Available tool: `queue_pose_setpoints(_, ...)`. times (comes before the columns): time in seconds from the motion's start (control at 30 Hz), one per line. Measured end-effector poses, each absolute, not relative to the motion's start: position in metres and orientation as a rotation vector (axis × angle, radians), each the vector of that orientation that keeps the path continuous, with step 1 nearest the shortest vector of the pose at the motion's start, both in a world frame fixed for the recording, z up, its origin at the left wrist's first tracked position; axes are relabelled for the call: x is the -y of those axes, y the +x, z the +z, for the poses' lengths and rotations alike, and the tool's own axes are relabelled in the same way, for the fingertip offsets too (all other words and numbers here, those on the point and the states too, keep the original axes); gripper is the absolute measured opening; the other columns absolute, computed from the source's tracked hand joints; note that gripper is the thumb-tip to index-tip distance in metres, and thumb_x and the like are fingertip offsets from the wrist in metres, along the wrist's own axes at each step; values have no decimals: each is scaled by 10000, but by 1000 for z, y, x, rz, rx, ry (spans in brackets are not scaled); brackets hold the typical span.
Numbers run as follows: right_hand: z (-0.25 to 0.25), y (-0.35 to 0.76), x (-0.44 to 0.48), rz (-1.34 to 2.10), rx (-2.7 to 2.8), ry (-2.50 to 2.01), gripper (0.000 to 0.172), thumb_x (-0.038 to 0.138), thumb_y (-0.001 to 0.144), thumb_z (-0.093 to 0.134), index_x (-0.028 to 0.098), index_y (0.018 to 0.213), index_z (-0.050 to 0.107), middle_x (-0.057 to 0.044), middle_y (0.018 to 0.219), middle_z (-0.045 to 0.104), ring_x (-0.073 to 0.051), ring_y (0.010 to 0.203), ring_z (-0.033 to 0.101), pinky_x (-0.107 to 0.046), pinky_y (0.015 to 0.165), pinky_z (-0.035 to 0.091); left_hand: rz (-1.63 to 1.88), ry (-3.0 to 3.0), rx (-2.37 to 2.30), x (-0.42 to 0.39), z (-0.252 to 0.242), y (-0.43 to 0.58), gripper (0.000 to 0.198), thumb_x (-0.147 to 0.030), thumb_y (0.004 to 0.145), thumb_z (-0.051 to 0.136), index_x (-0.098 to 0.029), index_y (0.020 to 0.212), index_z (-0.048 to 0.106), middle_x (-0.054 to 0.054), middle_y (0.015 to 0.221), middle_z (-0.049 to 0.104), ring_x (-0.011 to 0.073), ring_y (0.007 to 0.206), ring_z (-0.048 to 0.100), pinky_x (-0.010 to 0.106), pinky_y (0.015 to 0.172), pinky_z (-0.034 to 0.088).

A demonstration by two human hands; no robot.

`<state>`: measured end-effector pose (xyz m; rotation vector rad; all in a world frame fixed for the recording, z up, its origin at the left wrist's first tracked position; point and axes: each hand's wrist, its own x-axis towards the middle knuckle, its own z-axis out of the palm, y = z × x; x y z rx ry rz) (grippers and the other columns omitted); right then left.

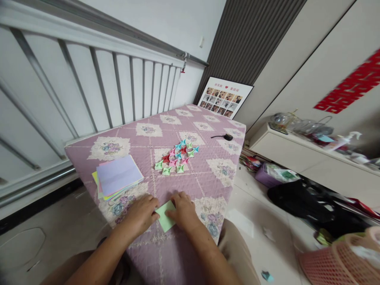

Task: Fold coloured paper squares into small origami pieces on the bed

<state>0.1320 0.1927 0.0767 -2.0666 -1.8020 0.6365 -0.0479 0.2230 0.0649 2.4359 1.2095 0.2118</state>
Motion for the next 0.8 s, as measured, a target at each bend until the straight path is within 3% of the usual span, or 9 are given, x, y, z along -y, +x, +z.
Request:
queue_pose_setpoints(0.17,72,133,-197,908,1626,-1912,71,205,675,567,209,674,497,42,636,487,-123,613,444,-247,588,339,284,2389,-1199,-222,64,-49,127,-276,790,620,-215,900,601,48,939,594,240,945,541,327,790,361)
queue_pose_setpoints(0.3,72,135,-196,1103,1428,-1777,158,341,703,571,218,689,473,54,616,491,-109,556,445,-233,527,354,400,2278,-1112,-225,64,-49,78,-236,796,581,-227,857,630,30,888,603,215,899,554,307,771,363)
queue_pose_setpoints(0.5,66,137,-191,1183,1149,-1675,277,459,696,588,229,718,435,62,591,496,-107,506,447,-230,482,351,612,1874,-982,-230,57,-42,179,-185,792,505,-211,900,645,12,851,653,168,799,580,261,713,394)
queue_pose_setpoints(0.67,56,136,-185,1144,1034,-1607,350,534,725,594,229,725,423,65,603,486,-100,523,428,-219,489,328,681,1581,-981,-231,50,-35,166,-236,804,463,-180,833,616,-10,708,616,140,643,559,233,589,401)
queue_pose_setpoints(0.8,57,135,-181,1219,1077,-1519,356,525,718,635,225,843,488,59,642,524,-111,569,461,-229,535,364,714,1568,-1039,-233,54,-35,172,-295,819,450,-182,763,567,-28,658,554,128,606,505,225,550,366)
